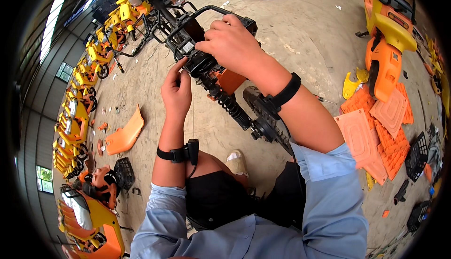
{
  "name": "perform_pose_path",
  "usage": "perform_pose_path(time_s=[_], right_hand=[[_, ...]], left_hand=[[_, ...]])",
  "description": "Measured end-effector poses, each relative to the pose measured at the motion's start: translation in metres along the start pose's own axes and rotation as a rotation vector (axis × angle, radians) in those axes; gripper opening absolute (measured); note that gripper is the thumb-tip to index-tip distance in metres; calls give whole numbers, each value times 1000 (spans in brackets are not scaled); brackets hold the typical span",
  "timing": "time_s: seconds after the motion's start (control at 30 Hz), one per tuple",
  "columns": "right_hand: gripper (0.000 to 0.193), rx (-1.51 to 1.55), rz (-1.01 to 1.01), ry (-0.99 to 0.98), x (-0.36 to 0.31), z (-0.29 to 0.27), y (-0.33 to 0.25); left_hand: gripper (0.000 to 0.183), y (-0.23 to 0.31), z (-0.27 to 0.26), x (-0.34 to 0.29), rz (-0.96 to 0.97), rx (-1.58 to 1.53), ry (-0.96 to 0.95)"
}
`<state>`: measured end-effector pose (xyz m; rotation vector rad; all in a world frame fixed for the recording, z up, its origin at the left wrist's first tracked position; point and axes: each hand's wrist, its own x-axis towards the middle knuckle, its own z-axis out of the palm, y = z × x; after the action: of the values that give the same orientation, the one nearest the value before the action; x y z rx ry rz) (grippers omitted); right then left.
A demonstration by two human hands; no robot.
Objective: The person uses a wrench to tighten or loosen bolts on the rear suspension of a scooter frame. They manipulate the metal frame and hardware while sitting on the floor in a workshop surrounded by other scooters.
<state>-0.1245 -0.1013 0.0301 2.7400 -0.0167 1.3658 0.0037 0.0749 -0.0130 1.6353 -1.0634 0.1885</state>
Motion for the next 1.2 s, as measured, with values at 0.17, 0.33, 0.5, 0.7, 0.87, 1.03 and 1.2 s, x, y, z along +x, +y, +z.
perform_pose_path(time_s=[0.17, 0.33, 0.5, 0.7, 0.87, 1.03, 1.2], right_hand=[[18, -43, -72, 97, 2, 7, -3], [18, 20, -49, 70, -2, 6, -7], [35, -41, 51, 35, 2, 15, -21], [42, -69, 68, 5, 3, 9, -19], [43, -47, 3, -105, 5, -1, -15], [43, -28, 10, -89, 5, -1, -13], [47, 41, 103, -75, 7, 1, -19]], left_hand=[[26, 2, -3, 0, -23, 14, 0], [25, -2, 0, 4, -6, -4, -10], [26, -7, 1, 3, -5, -29, 3], [37, 2, 1, -1, -11, 31, -61], [52, -1, -4, -2, -37, 81, -114], [56, 1, 0, -1, -82, 47, -136], [55, -9, 2, -4, -28, 82, -96]])
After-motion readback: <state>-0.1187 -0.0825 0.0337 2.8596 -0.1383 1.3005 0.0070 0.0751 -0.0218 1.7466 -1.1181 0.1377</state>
